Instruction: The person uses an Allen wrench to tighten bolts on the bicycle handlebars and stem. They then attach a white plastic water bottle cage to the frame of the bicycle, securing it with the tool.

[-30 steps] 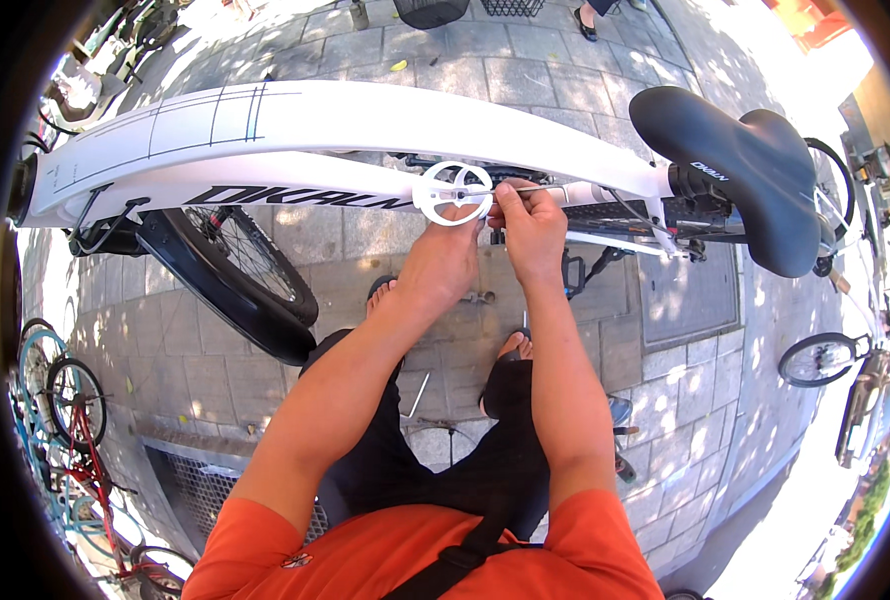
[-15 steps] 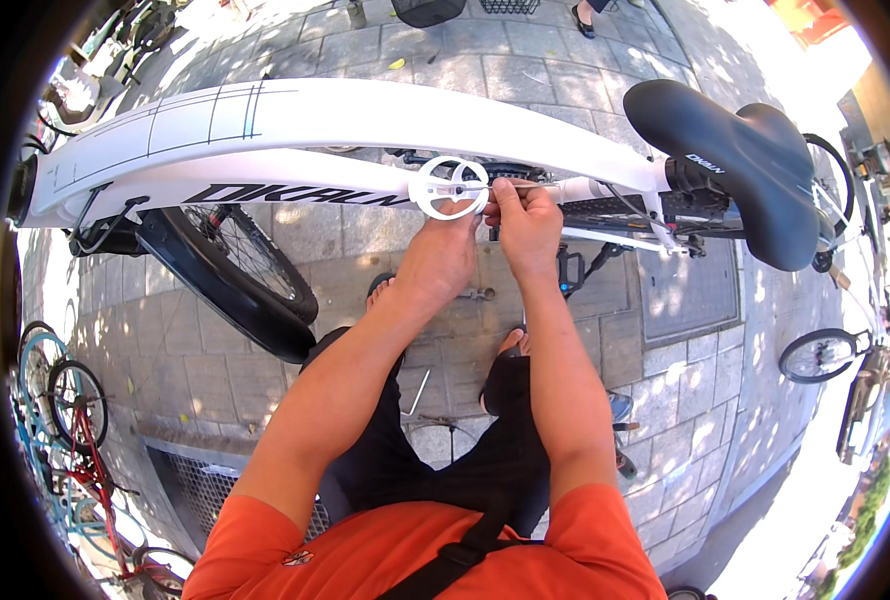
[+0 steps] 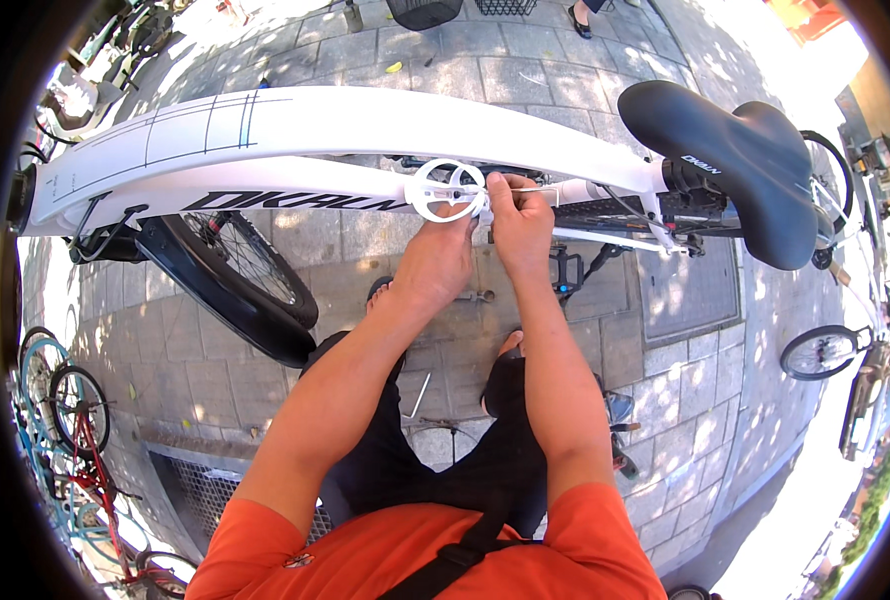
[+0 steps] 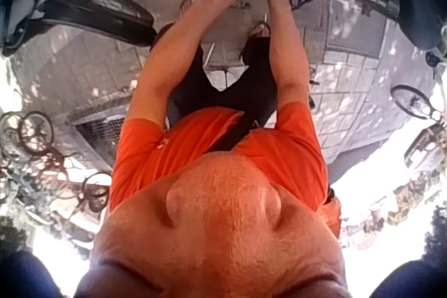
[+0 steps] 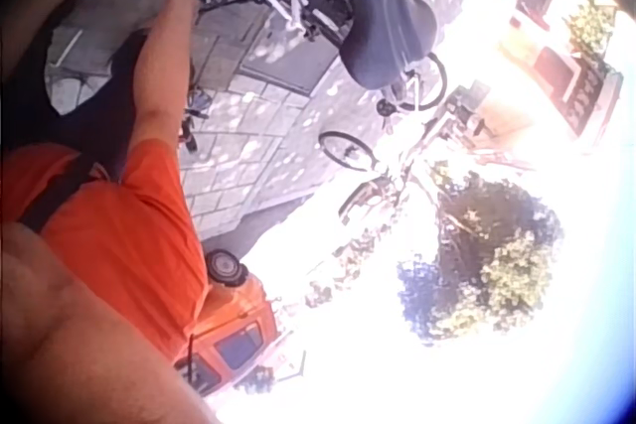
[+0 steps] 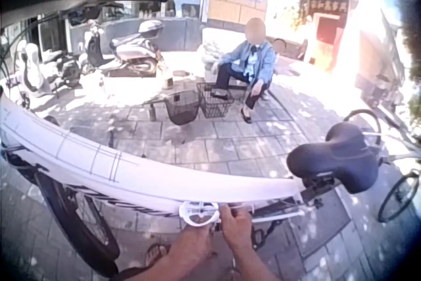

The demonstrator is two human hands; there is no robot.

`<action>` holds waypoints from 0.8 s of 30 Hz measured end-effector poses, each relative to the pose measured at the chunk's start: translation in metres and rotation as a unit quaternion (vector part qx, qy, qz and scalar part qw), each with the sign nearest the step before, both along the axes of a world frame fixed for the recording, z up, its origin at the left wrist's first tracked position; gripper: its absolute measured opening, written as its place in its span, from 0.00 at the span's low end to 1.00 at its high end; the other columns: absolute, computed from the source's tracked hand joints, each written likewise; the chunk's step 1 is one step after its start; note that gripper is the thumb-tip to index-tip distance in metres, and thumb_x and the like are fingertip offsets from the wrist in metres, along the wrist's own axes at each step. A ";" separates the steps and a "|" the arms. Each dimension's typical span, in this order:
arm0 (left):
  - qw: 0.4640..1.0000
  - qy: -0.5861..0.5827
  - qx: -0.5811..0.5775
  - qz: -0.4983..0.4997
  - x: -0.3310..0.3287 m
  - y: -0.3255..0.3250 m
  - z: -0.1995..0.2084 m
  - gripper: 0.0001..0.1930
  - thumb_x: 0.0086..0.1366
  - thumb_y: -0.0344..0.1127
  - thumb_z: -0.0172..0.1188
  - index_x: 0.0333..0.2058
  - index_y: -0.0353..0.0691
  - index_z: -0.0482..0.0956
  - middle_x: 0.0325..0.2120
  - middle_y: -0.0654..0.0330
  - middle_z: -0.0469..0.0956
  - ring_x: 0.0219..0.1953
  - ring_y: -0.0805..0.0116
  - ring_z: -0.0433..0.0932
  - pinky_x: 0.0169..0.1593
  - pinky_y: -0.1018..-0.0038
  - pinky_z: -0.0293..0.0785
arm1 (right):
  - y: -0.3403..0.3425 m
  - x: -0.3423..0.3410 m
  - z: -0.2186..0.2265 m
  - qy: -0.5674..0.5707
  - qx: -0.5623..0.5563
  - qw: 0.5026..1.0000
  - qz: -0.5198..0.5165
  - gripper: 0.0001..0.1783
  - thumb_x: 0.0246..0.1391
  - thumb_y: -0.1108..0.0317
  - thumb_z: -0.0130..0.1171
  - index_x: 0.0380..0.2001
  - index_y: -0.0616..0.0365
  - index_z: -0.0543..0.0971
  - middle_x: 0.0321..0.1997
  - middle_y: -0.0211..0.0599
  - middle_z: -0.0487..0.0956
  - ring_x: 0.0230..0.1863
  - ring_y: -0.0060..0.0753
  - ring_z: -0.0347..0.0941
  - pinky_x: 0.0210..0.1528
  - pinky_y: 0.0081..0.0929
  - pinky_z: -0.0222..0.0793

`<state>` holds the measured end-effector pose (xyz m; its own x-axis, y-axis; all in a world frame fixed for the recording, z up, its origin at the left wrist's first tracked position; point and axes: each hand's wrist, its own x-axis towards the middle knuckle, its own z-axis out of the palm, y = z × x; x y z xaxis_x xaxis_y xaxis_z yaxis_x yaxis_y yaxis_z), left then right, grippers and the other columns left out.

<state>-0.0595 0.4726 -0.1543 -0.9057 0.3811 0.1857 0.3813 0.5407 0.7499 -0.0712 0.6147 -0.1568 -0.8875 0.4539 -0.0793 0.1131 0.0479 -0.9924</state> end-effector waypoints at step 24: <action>0.999 0.027 -0.006 0.022 0.002 0.001 -0.002 0.14 0.74 0.29 0.49 0.54 0.32 0.72 0.47 0.39 0.78 0.48 0.34 0.78 0.50 0.46 0.76 | 0.011 -0.004 -0.013 0.045 -0.066 0.995 0.059 0.14 0.68 0.62 0.64 0.40 0.64 0.82 0.33 0.33 0.84 0.30 0.21 0.79 0.28 0.19 0.73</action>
<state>-0.0574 0.4735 -0.1564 -0.9105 0.3437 0.2301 0.3964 0.5664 0.7225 -0.0756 0.6260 -0.1701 -0.9405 0.3360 -0.0499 0.0255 -0.0764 -0.9967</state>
